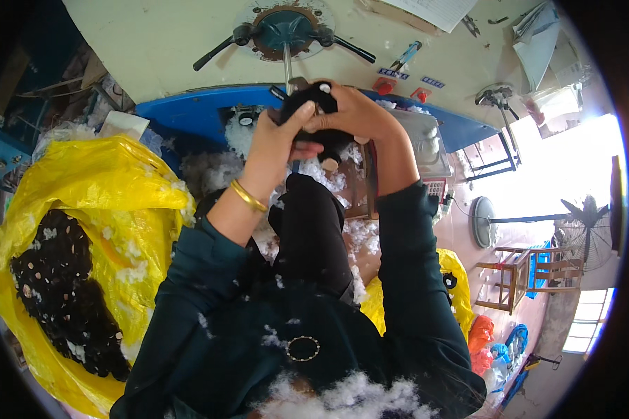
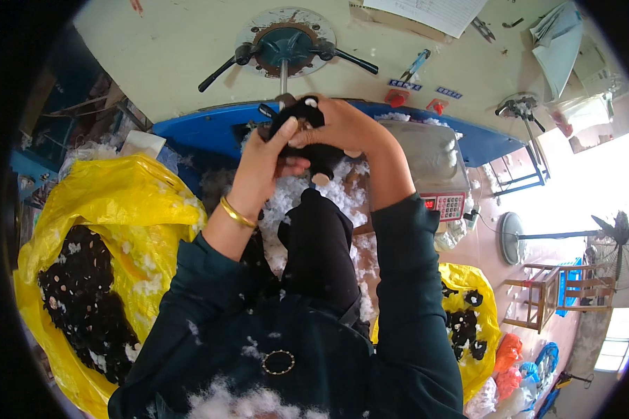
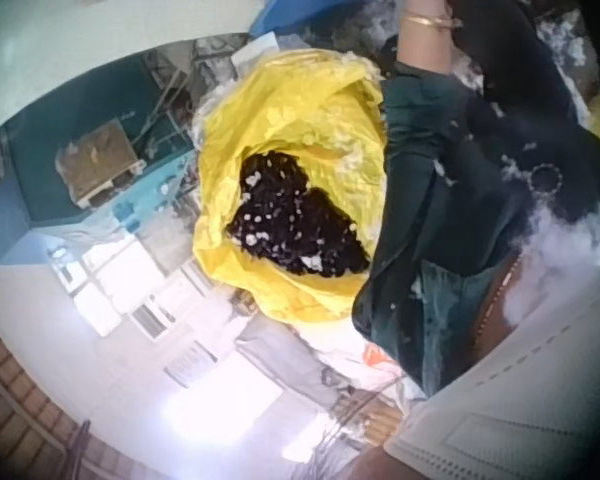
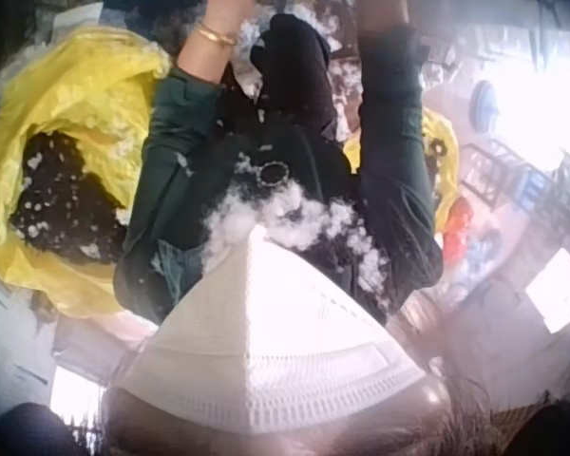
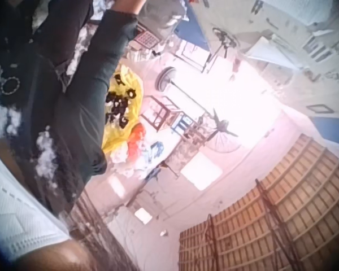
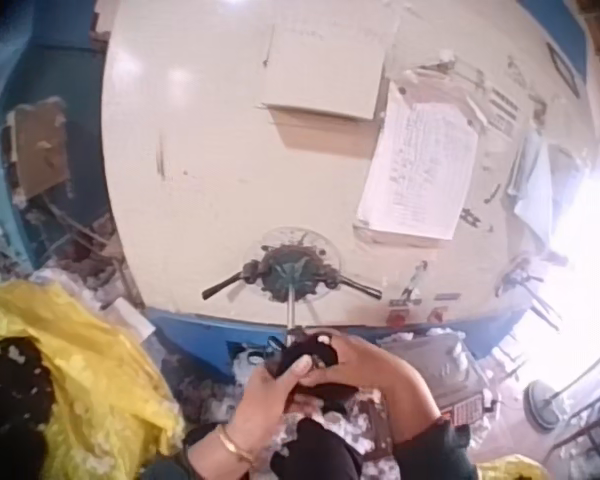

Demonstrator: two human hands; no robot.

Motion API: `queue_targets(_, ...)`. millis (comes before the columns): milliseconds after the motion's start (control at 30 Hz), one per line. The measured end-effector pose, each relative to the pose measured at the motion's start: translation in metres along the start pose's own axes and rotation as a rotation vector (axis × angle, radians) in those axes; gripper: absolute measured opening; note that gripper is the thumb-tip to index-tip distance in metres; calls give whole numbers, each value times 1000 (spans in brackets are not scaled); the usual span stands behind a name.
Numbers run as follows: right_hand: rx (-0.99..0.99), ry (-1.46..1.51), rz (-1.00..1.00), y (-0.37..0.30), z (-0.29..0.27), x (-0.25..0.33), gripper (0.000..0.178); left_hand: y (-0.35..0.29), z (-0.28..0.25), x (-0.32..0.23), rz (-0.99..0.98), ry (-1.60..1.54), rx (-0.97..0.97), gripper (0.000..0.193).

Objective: The person repeatedly stuffs small black plush toys with white cotton-like filling using a hand-operated stuffing machine. After each toy is filled, it is placed on a digital scale, then the person retrieves another toy from a yellow bag and repeats the process.

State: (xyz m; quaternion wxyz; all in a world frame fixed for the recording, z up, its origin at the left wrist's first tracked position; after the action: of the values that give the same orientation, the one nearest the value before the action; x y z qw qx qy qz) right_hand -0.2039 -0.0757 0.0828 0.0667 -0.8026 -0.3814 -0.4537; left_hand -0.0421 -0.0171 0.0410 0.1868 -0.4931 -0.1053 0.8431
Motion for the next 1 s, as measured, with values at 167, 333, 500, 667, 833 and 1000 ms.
queue_targets(167,-72,93,32,-5,3,-27,62,7,2,-6,-33,93,-28,45)
queue_targets(333,-96,100,-61,-30,34,0,73,-19,-13,13,0,113,2,56)
queue_targets(500,-207,33,-154,-31,52,-17,84,-8,-26,11,18,160,68,60)
queue_targets(667,-250,-28,-194,-16,63,-55,94,28,-40,12,175,417,65,46)
queue_targets(833,-309,-38,-208,-18,71,-47,92,27,-50,8,115,449,88,57)
queue_targets(1000,-285,-184,-180,-27,76,-25,92,8,-52,2,8,379,134,69)
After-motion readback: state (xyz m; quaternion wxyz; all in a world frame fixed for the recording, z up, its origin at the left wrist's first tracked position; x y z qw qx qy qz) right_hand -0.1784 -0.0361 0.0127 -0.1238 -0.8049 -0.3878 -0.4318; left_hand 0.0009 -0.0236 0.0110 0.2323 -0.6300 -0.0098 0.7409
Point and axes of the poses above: each hand's wrist, its own y-axis towards the middle knuckle, its own z-axis out of the palm, x = y × z, the point moved 1 cm from there along y, towards the middle knuckle, and after that the axes turned 12 degrees about -z, right-handed, at the moved point
